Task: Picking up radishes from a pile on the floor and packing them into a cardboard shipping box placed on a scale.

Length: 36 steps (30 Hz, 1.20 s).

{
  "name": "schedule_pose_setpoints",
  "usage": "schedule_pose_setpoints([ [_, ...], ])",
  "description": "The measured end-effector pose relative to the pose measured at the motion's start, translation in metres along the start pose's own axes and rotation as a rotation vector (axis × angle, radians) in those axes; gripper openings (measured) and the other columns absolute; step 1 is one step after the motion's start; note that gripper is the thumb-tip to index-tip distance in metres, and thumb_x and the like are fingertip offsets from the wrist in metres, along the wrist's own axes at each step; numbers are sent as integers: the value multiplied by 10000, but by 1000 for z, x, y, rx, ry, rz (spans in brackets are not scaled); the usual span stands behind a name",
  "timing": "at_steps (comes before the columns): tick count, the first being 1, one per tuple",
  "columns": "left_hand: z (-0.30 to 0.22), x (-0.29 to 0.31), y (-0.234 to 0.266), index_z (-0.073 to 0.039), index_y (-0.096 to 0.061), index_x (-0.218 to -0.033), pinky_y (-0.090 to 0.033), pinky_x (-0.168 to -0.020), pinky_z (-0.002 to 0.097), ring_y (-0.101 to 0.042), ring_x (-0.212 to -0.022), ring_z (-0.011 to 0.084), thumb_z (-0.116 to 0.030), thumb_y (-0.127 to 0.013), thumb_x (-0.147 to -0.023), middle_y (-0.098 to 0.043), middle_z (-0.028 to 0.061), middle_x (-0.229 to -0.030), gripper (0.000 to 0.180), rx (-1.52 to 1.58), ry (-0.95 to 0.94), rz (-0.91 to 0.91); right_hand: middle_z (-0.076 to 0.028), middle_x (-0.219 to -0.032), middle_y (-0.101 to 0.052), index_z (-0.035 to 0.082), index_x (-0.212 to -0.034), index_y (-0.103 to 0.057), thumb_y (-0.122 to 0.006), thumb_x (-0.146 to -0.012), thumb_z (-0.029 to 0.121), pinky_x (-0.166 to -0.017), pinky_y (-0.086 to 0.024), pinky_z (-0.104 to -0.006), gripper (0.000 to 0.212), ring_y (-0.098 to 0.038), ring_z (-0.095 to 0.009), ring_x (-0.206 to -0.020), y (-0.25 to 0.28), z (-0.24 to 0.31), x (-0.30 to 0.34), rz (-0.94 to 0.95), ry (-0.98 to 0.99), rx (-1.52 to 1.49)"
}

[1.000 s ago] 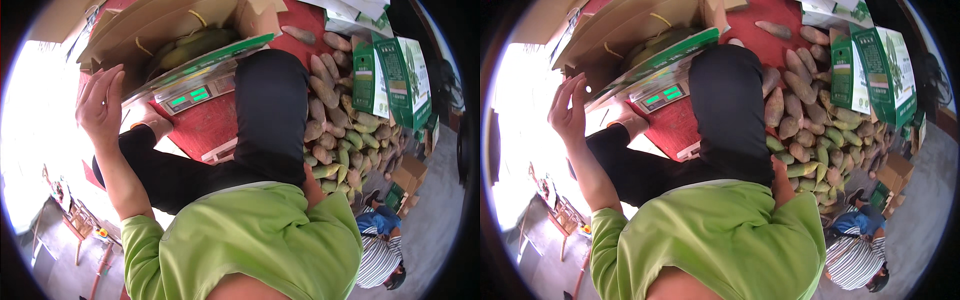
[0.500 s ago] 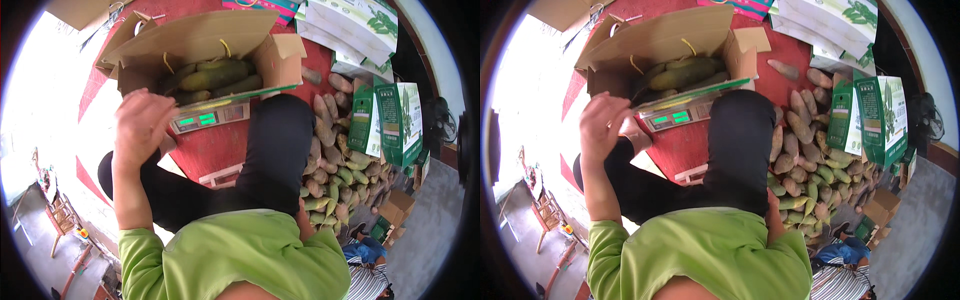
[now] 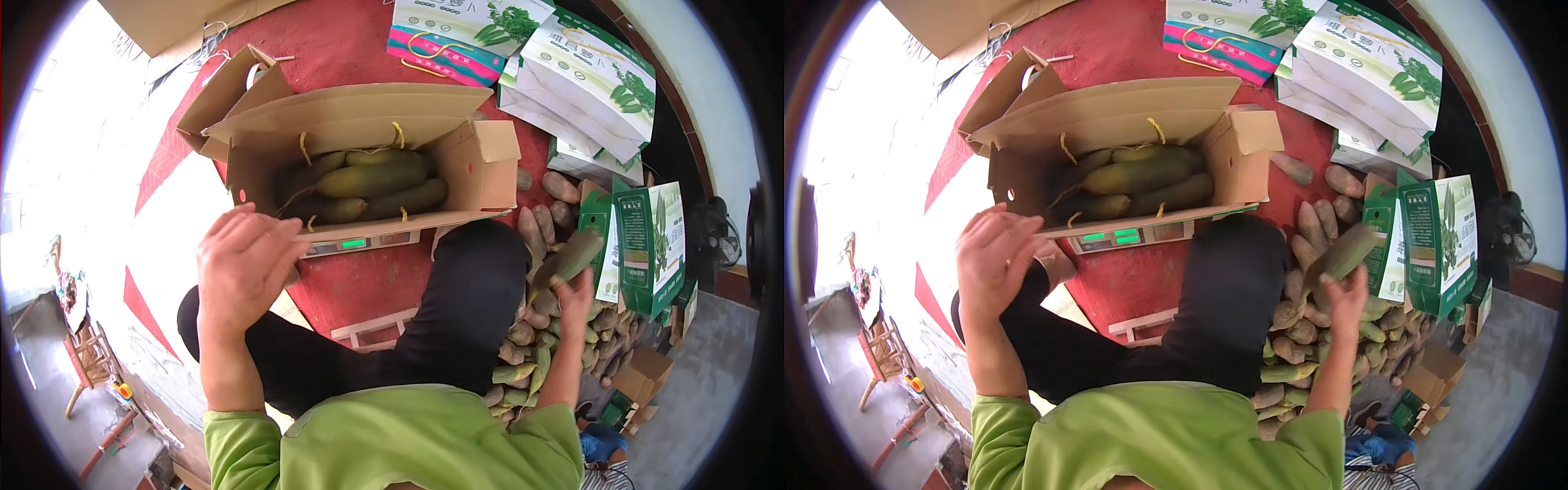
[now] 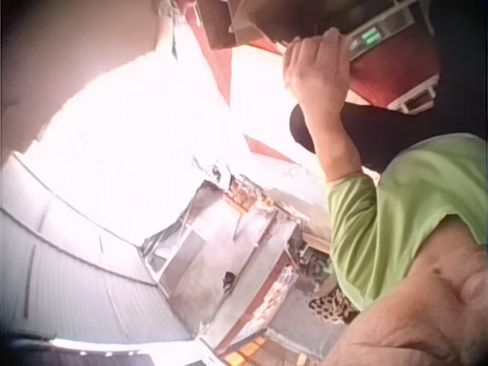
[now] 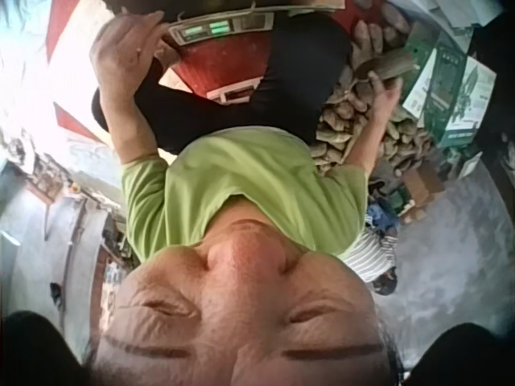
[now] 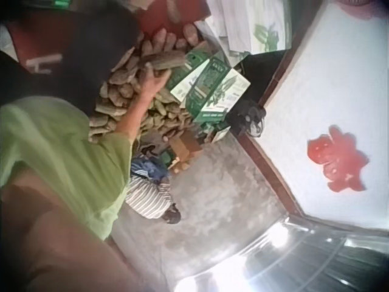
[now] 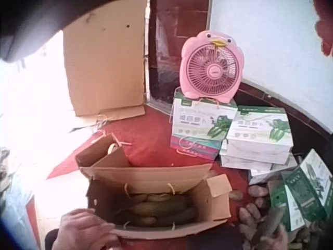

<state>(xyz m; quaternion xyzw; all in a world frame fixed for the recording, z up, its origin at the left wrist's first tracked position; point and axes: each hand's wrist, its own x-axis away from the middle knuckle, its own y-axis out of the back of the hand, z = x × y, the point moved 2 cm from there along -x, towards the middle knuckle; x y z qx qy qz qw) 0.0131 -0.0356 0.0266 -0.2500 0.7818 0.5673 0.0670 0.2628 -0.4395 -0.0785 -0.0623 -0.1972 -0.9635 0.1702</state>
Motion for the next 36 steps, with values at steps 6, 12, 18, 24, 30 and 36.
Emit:
schedule_pose_setpoints([
  [6,13,2,10,-23,-688,-836,-517,-784,372,-635,-704,254,-104,-737,-737,-645,85,-734,137,-26,125,-176,-98,-1141,-610,-3,-1256,-515,-779,-672,128,-882,-450,-331,654,-578,-178,-1003,-45,177,-50,186,499,359],
  [12,21,4,10,-11,-695,-861,-487,-669,318,-599,-665,230,-68,-718,-765,-624,88,-712,114,7,199,-252,-103,-1023,-646,20,-1141,-586,-748,-663,233,-823,-463,-350,548,-613,-241,-926,-169,244,-61,686,723,540],
  [18,22,-1,9,-21,-705,-878,-458,-588,289,-578,-640,190,-73,-720,-781,-610,79,-699,111,57,215,-260,-165,-1010,-629,39,-1107,-591,-711,-651,258,-820,-473,-398,519,-602,-320,-944,-273,224,-56,970,717,904],
  [24,30,3,7,-18,-708,-891,-447,-548,240,-579,-593,120,-83,-705,-815,-626,61,-702,100,116,275,-312,-183,-1122,-619,34,-1236,-556,-739,-732,329,-888,-478,-366,613,-618,-292,-993,-305,218,-55,896,856,513],
  [30,32,9,9,-25,-710,-894,-441,-551,223,-579,-596,101,-116,-690,-843,-637,55,-716,107,122,282,-335,-115,-1045,-662,26,-1210,-586,-704,-805,248,-826,-491,-315,476,-634,-208,-908,-205,214,-78,650,533,309],
  [36,30,10,6,-18,-707,-899,-440,-556,219,-569,-596,94,-118,-689,-849,-644,50,-728,113,163,302,-333,-31,-973,-672,44,-1191,-617,-626,-893,193,-715,-441,-213,333,-604,-89,-879,-81,118,-119,168,314,377],
])
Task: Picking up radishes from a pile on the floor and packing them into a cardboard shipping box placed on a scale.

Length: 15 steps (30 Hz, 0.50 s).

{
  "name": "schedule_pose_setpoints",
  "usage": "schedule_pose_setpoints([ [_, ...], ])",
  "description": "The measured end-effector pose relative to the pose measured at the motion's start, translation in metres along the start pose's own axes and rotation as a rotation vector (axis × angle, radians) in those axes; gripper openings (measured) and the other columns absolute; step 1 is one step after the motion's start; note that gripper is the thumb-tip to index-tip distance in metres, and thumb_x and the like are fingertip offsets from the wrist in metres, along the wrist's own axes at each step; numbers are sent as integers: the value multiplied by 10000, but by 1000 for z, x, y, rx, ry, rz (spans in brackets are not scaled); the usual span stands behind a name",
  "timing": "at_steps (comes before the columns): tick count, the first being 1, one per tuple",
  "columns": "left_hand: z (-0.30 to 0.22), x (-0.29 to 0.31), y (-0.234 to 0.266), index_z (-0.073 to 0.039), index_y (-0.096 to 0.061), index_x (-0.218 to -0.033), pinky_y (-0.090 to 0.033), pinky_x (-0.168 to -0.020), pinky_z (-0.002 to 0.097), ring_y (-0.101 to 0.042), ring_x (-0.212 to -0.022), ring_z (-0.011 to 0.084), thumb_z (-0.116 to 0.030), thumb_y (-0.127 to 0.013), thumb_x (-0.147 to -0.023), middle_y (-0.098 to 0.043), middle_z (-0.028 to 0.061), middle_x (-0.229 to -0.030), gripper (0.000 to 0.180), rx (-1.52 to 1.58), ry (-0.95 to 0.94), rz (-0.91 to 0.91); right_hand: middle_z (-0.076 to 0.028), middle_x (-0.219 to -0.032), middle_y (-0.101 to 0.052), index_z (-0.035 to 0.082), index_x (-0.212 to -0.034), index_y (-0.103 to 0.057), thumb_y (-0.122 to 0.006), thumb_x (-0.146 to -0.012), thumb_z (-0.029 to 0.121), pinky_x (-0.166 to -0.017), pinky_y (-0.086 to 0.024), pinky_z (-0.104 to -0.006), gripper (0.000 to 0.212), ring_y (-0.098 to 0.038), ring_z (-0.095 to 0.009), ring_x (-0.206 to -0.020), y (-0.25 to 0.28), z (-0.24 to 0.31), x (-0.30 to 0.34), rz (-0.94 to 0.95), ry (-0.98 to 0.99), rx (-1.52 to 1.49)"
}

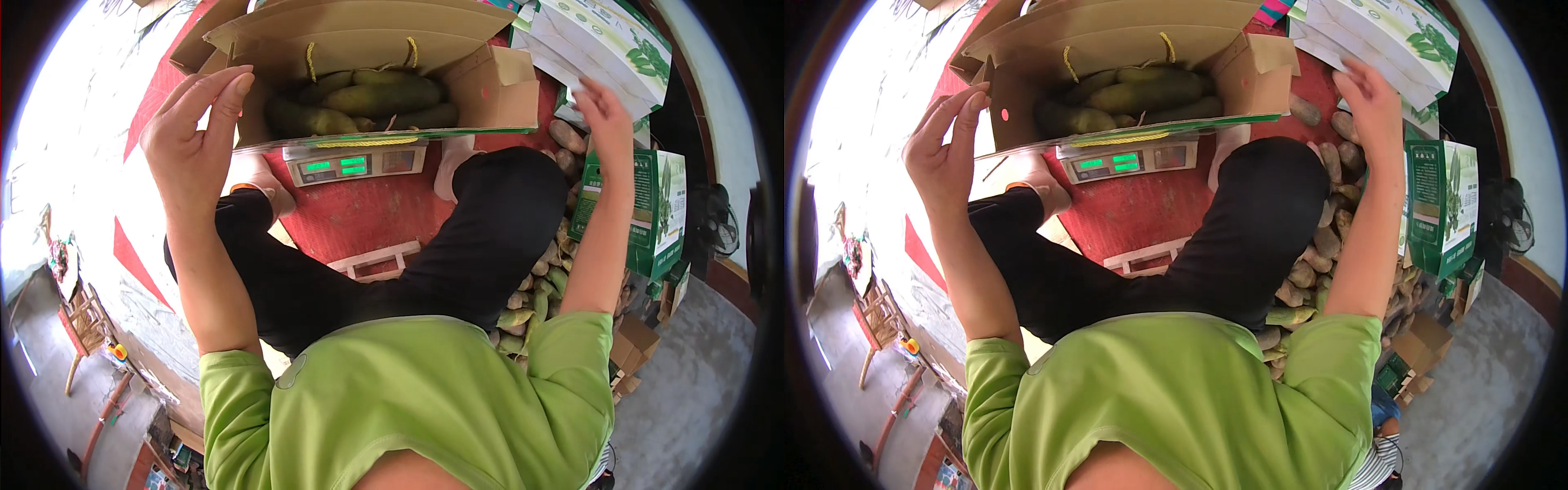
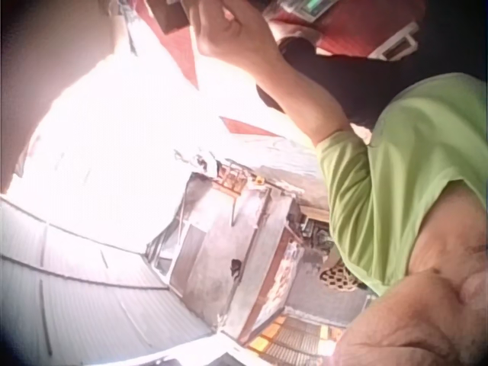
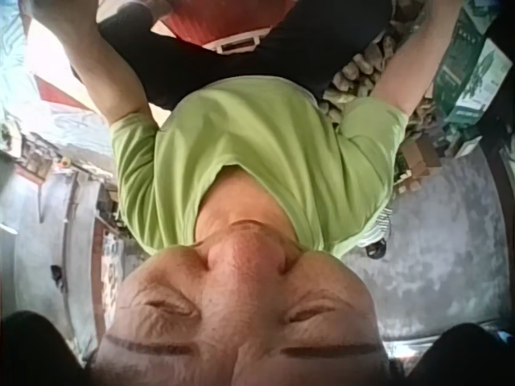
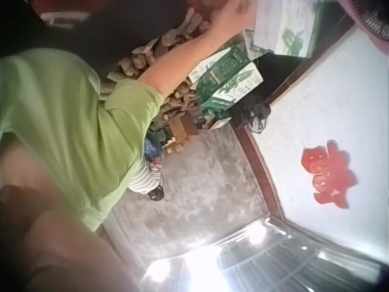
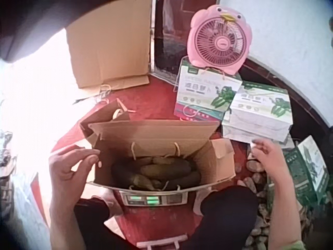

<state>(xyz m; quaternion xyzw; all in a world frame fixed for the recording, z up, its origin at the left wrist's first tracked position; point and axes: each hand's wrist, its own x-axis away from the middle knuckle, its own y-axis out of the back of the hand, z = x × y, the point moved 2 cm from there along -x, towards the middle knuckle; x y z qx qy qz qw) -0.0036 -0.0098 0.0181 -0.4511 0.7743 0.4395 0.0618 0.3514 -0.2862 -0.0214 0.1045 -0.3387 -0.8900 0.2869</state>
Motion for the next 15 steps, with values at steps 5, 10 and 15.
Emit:
schedule_pose_setpoints([
  [5,-2,1,-2,-12,-710,-908,-449,-562,215,-579,-606,87,-110,-683,-855,-659,42,-749,115,24,30,5,-89,-986,-676,-18,-1120,-630,-638,-867,155,-806,-478,-258,307,-609,-107,-883,10,-125,53,-30,-400,58],
  [10,2,1,-6,-8,-712,-919,-457,-574,214,-588,-618,89,-113,-681,-857,-675,46,-777,126,44,45,20,-59,-910,-679,-31,-1083,-638,-627,-870,112,-732,-487,-252,257,-607,-112,-800,-18,-202,120,-38,-302,-29],
  [15,2,0,-5,-1,-712,-926,-466,-599,215,-599,-641,93,-120,-679,-861,-684,55,-794,139,44,45,26,-60,-931,-676,-43,-1078,-639,-634,-856,92,-717,-478,-247,260,-591,-89,-810,-38,-185,150,26,-555,-281],
])
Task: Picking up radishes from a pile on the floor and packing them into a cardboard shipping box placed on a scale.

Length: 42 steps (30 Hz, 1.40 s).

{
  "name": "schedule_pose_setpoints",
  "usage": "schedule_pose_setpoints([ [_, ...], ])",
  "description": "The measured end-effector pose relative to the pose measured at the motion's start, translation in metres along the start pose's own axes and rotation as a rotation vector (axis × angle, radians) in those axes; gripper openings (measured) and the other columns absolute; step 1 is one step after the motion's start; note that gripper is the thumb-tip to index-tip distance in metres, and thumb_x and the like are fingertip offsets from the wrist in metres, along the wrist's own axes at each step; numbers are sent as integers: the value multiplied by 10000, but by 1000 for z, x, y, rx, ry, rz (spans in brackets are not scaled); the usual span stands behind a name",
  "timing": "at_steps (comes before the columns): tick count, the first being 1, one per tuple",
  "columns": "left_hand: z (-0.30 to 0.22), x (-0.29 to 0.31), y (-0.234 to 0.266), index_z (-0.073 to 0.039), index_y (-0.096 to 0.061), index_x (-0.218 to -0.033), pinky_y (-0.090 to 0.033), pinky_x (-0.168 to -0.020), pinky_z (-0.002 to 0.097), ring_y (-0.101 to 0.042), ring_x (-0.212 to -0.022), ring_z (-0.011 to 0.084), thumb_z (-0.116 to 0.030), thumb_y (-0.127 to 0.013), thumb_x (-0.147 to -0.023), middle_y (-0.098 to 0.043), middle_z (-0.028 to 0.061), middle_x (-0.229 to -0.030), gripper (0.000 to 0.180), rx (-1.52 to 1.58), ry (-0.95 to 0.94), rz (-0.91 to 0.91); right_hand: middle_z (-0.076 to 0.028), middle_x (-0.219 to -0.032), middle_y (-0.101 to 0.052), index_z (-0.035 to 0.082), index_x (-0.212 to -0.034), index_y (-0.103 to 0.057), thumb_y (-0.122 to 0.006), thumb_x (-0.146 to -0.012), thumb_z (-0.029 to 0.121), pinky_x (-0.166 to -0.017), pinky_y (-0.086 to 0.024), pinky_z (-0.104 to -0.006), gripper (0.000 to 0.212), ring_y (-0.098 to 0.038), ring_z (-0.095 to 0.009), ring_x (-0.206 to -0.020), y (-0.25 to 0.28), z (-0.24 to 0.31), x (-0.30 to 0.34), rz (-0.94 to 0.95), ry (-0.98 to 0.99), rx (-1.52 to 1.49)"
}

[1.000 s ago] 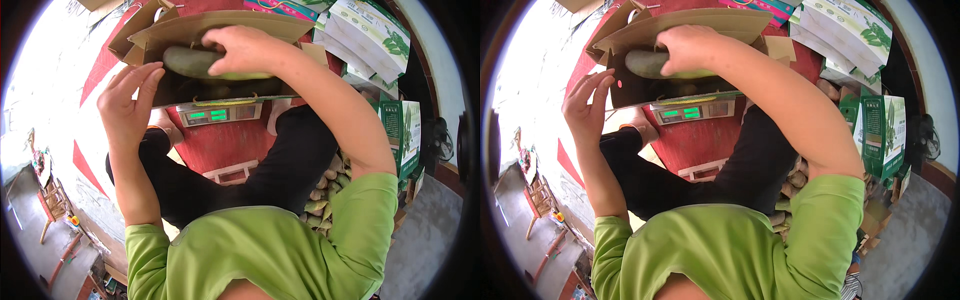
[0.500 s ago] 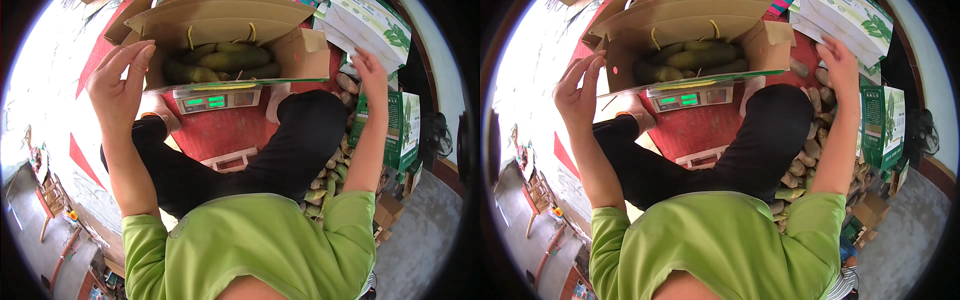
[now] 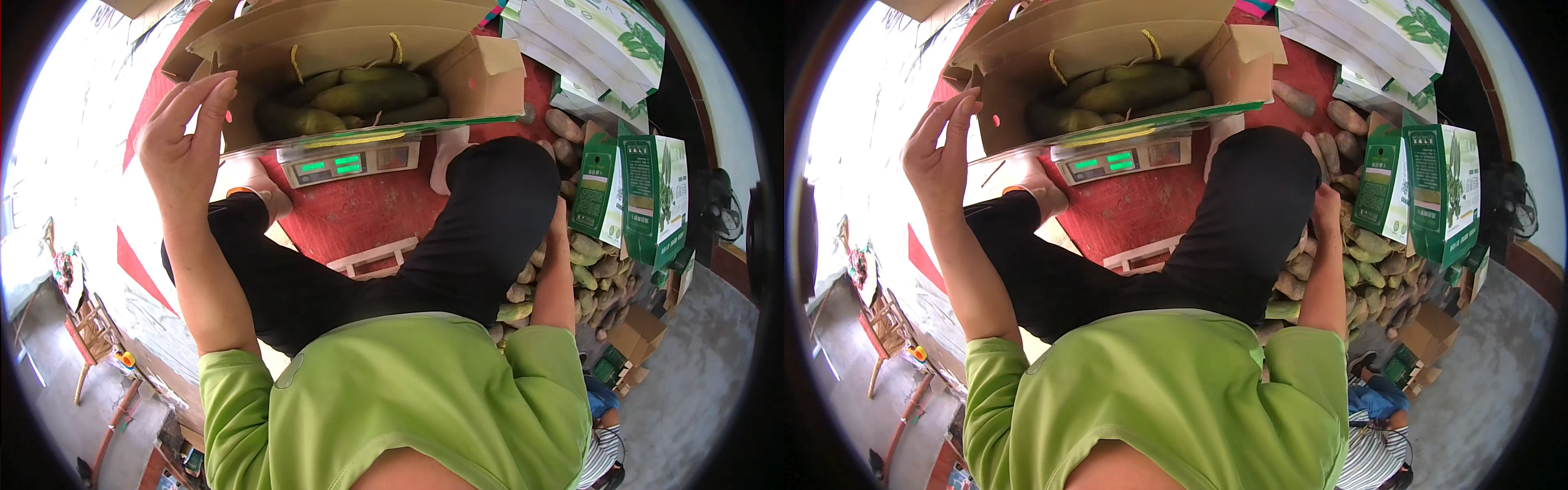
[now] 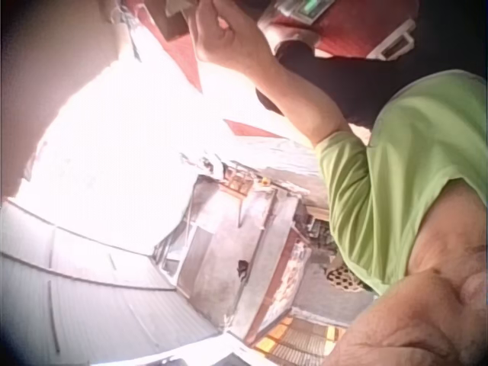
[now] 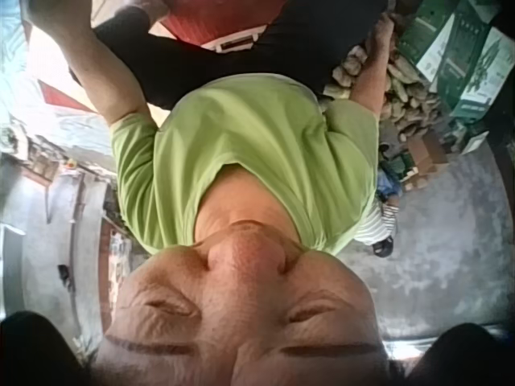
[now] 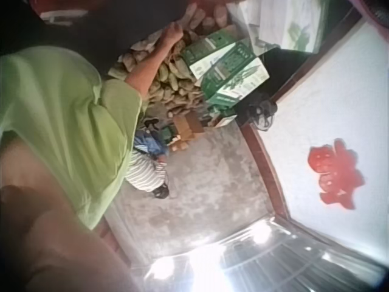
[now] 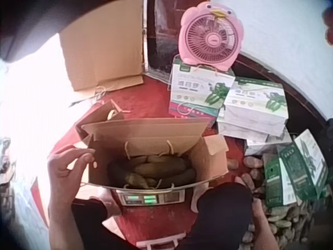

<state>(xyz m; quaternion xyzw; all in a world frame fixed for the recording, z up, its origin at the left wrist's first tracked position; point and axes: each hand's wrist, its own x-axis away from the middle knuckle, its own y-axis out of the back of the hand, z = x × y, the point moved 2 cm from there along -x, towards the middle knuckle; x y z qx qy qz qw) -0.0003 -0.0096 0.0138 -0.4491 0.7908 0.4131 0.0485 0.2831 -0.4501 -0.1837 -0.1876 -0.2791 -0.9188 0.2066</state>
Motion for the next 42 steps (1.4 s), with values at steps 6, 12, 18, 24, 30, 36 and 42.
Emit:
schedule_pose_setpoints([
  [6,0,-3,-3,3,-712,-933,-478,-639,222,-620,-685,104,-131,-675,-869,-685,56,-798,153,-5,35,-15,-66,-918,-678,-10,-1075,-656,-661,-841,144,-660,-471,-255,281,-591,-90,-785,30,-20,-52,-45,53,131],
  [12,16,-12,16,-1,-708,-961,-480,-726,236,-634,-795,114,-133,-657,-887,-696,62,-882,160,-17,89,-100,-18,-935,-667,28,-1073,-665,-656,-855,180,-683,-454,-245,266,-589,-92,-833,5,128,-47,-63,325,200],
  [18,34,-19,34,-23,-683,-1067,-494,-827,259,-627,-945,124,-149,-632,-908,-689,53,-978,210,2,384,-262,9,-860,-637,20,-1030,-669,-654,-857,184,-698,-449,-234,240,-560,-68,-787,-29,242,-43,70,452,90],
  [24,-3,-6,6,-62,-691,-973,-431,-926,370,-604,-932,239,-141,-729,-754,-656,73,-957,236,-38,-3,34,-42,-887,-659,-4,-1035,-655,-692,-813,182,-746,-465,-252,292,-577,-103,-784,-81,321,-32,143,763,219],
  [30,-29,11,-25,-128,-702,-877,-288,-1071,505,-559,-955,225,-273,-708,-719,-596,19,-883,214,-339,-264,531,-123,-1020,-628,66,-1012,-662,-717,-709,206,-800,-486,-418,338,-579,-333,-977,-143,354,-35,180,1253,790],
  [36,-17,29,-36,-181,-663,-757,-353,-975,443,-589,-873,186,-233,-656,-716,-570,-3,-790,66,-551,-368,615,-136,-888,-638,86,-876,-672,-679,-722,197,-748,-478,-442,190,-605,-351,-878,-171,345,-61,224,1133,980],
  [42,-9,26,-31,-175,-638,-697,-356,-942,433,-605,-833,178,-180,-618,-687,-575,-7,-745,23,-468,-393,496,-136,-848,-633,66,-854,-673,-665,-727,175,-700,-464,-416,168,-609,-336,-809,-175,364,-39,228,1290,1030],
])
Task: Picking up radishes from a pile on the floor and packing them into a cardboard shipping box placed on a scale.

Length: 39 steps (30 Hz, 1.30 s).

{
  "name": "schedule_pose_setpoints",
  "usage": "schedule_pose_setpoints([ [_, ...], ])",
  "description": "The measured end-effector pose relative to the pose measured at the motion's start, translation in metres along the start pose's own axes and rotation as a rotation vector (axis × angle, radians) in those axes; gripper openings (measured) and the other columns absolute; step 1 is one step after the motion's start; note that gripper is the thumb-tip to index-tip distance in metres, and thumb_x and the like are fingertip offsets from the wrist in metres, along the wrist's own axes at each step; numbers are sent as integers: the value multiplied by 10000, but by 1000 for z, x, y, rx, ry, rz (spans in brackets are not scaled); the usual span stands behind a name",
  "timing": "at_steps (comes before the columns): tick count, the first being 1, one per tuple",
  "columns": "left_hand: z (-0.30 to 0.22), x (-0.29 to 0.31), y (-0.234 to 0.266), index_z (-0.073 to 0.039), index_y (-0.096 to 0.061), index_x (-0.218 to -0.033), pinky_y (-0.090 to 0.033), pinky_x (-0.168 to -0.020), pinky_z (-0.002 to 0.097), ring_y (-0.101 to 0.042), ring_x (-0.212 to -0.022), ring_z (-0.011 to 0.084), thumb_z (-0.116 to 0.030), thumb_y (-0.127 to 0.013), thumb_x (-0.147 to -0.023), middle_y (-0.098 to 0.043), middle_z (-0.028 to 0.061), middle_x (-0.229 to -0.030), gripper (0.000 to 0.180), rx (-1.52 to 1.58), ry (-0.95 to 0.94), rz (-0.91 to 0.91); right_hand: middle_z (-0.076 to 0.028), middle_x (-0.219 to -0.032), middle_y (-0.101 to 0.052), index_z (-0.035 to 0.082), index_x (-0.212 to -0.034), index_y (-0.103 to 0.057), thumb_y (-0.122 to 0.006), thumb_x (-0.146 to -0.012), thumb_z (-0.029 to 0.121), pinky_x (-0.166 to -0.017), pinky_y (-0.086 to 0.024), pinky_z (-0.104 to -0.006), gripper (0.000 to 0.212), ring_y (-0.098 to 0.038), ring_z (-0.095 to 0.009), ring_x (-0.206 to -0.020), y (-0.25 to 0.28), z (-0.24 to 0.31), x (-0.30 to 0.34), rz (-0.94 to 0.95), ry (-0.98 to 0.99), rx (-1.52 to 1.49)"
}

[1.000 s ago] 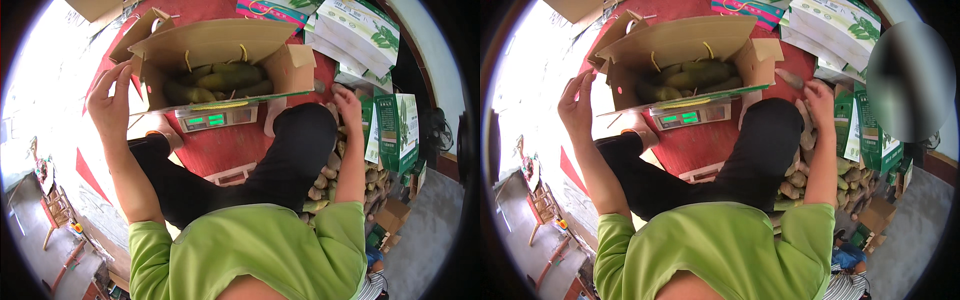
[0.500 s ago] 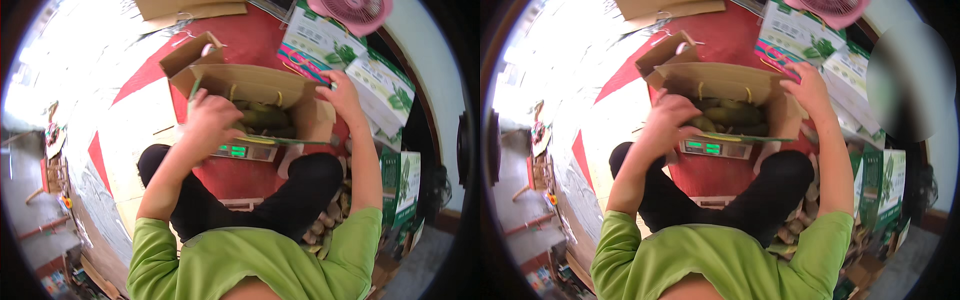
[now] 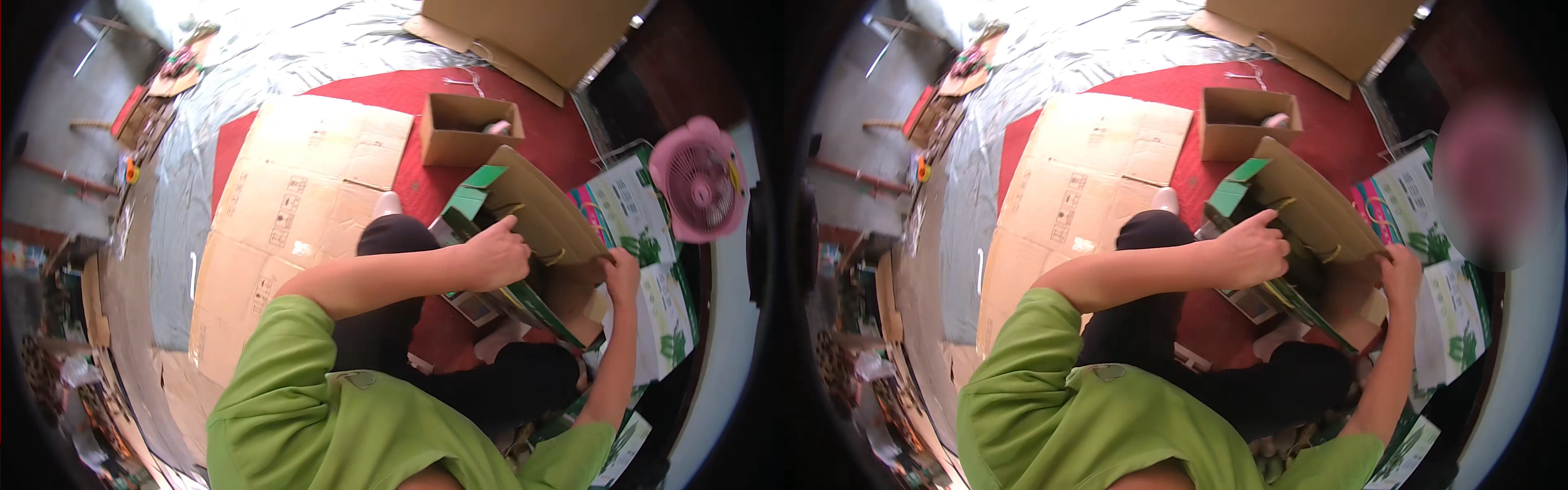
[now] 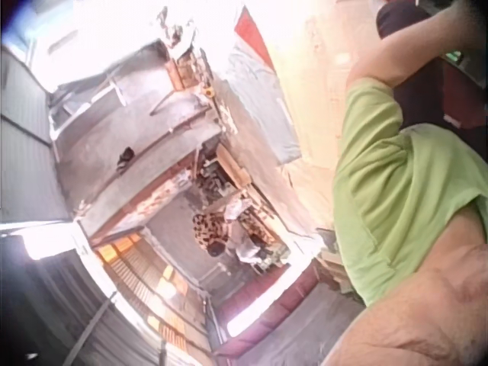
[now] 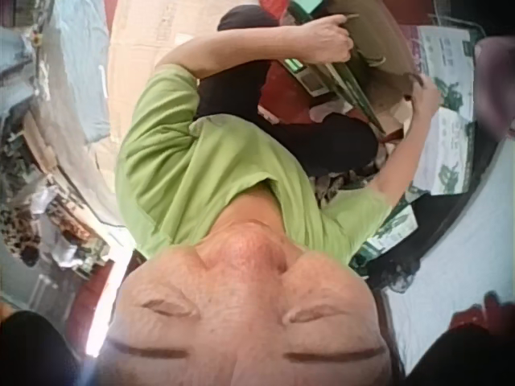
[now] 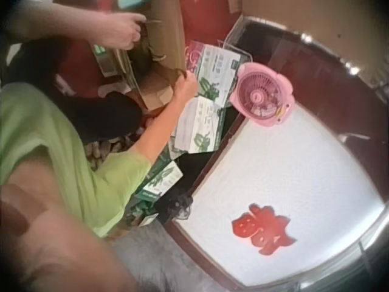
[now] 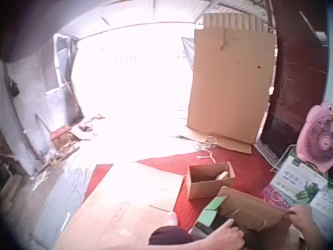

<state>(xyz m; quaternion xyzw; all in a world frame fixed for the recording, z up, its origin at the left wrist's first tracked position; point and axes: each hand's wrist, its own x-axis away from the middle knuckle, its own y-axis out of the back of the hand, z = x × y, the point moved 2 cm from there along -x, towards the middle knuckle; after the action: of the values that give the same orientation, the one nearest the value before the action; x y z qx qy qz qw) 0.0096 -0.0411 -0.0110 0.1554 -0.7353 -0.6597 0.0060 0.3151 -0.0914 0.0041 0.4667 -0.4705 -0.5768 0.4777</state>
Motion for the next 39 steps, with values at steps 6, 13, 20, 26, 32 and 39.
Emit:
schedule_pose_setpoints([
  [6,47,38,24,-183,-669,-781,-332,-1034,463,-616,-935,200,-153,-596,-722,-596,9,-807,99,10,185,-72,-127,-818,-631,45,-862,-677,-655,-735,119,-681,-453,-376,148,-608,-320,-783,39,67,-54,6,-30,-100],
  [13,90,118,55,-164,-652,-745,-339,-1065,464,-614,-879,208,-132,-647,-719,-563,15,-752,41,-20,375,-293,-115,-846,-623,69,-838,-665,-625,-779,163,-734,-428,-402,118,-596,-303,-866,68,174,-120,1,287,172],
  [20,106,225,105,-162,-622,-700,-381,-1037,434,-598,-842,187,-130,-611,-727,-513,10,-708,43,-255,526,-401,-116,-881,-635,79,-855,-661,-618,-774,187,-771,-463,-436,142,-605,-326,-892,63,285,-152,-154,509,118],
  [26,85,334,141,-151,-615,-690,-374,-1042,427,-574,-830,183,-98,-585,-727,-500,12,-704,71,-421,734,-237,-96,-849,-669,102,-823,-678,-627,-763,213,-729,-477,-433,137,-645,-290,-833,16,394,-150,-194,668,30],
  [32,30,453,158,-134,-636,-736,-332,-1068,458,-569,-870,197,-121,-622,-744,-533,16,-748,21,-507,987,-144,-93,-794,-670,106,-786,-682,-636,-786,259,-701,-483,-404,160,-665,-256,-777,-39,526,-96,-75,777,-19],
  [39,-56,583,120,-117,-623,-680,-295,-1102,488,-570,-884,221,-90,-592,-739,-546,47,-753,72,-523,1268,98,-145,-799,-676,44,-776,-698,-616,-711,137,-684,-514,-420,141,-674,-288,-761,-122,622,22,295,878,-264],
])
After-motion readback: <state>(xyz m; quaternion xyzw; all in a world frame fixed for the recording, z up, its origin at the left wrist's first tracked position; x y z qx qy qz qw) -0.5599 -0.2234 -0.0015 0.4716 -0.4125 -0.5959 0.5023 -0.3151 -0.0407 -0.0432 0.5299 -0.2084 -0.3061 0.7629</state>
